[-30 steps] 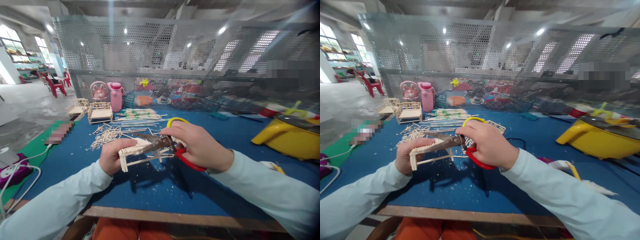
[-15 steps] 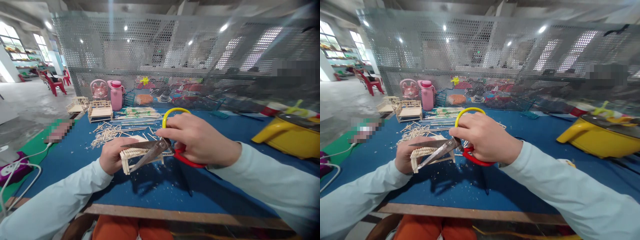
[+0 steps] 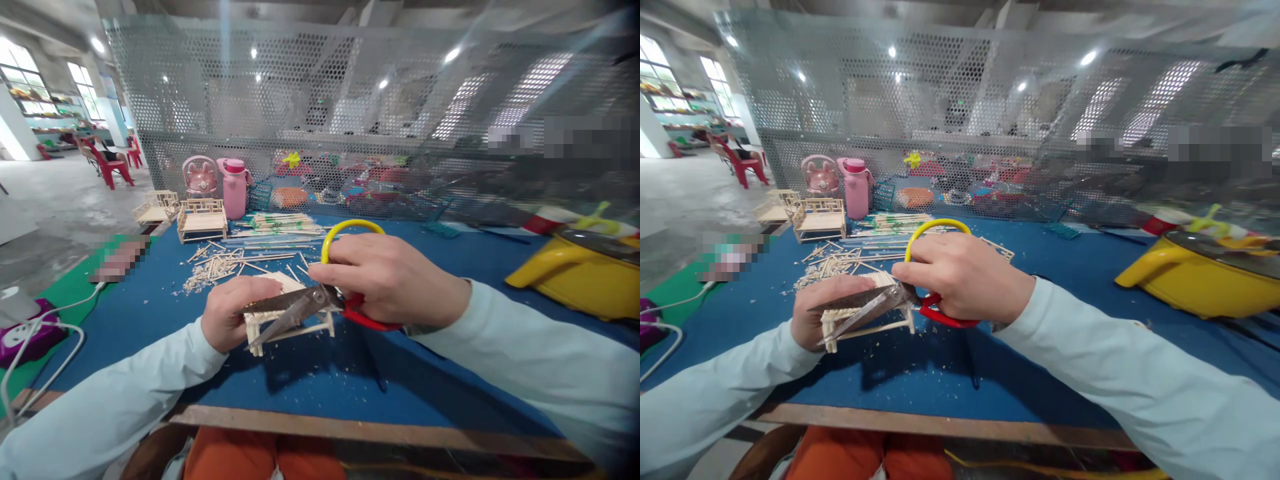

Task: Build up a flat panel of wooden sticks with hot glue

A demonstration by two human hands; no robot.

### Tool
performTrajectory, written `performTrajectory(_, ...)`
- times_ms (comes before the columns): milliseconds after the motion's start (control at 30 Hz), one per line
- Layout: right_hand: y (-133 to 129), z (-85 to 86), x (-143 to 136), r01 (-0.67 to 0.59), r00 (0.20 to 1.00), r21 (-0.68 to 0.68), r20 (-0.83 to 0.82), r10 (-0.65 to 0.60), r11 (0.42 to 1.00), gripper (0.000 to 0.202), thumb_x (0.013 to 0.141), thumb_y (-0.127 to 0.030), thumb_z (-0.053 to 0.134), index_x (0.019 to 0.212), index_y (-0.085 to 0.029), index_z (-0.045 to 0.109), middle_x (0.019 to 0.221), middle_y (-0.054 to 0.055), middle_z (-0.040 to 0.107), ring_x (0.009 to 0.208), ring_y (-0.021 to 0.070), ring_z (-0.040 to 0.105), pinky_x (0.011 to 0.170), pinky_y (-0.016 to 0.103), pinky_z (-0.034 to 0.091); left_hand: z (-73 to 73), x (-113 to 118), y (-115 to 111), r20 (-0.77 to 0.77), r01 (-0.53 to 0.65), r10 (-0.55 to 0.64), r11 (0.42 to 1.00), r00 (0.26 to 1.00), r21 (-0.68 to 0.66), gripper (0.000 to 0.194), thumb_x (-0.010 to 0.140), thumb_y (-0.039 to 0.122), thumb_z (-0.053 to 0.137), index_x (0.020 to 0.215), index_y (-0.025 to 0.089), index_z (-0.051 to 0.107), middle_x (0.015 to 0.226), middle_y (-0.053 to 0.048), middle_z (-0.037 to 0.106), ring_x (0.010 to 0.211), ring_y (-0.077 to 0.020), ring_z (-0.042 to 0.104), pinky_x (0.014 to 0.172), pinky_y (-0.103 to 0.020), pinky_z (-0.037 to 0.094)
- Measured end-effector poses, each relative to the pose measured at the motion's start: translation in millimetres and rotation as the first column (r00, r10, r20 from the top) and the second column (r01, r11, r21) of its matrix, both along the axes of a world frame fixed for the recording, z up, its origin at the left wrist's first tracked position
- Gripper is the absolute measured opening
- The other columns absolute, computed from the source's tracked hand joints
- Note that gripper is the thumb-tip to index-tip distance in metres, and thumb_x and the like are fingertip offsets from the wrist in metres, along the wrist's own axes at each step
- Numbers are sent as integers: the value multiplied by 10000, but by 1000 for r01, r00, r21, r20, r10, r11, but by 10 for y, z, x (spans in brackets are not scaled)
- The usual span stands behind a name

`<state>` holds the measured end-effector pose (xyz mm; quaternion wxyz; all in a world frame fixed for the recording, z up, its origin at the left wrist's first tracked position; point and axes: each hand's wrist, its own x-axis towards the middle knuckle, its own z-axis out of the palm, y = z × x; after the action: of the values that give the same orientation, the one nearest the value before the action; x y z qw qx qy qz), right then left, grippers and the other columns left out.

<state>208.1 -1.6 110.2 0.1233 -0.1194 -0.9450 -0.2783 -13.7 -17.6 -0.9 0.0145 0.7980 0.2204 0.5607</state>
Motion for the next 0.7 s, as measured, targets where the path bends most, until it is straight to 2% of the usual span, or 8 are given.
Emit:
performTrajectory(200,5,5,32,-12,1000,35,13,11,999,222,759,-77,396,833,-191,572,627,16,515,570,139,434,535,275,284,19,15,-11,-16,13,-12,1000,1000,4,226,770,239,621,985,171,633,890,-92,718,821,-183,673,723,-275,545)
performTrajectory(367,39,-49,63,-48,999,-8,-13,48,999,251,738,-57,391,843,-192,575,580,0,511,515,128,426,486,263,282,47,20,-9,-19,40,-39,999,999,30,186,801,237,584,961,164,646,855,-95,723,830,-181,674,734,-272,543)
performTrajectory(467,66,-86,69,-82,988,-159,-140,60,984,260,716,-61,430,909,-175,562,578,-19,523,501,111,441,477,234,327,18,8,20,-3,17,-16,1000,1000,16,195,814,250,556,955,158,655,897,-114,719,827,-185,674,718,-280,545)
performTrajectory(567,73,-78,72,-35,970,-323,-239,-45,946,289,698,-84,471,961,-172,553,623,-13,544,533,108,473,499,222,377,-4,-5,49,2,-31,31,999,1000,31,186,814,247,545,937,170,661,887,-103,723,787,-176,678,680,-268,544)
performTrajectory(700,46,-49,75,24,945,-430,-284,-161,902,248,703,-130,496,934,-193,559,765,38,578,675,155,525,582,274,422,10,-10,84,-13,-75,76,995,997,63,184,784,229,584,940,161,655,851,-100,723,759,-180,676,677,-275,534)
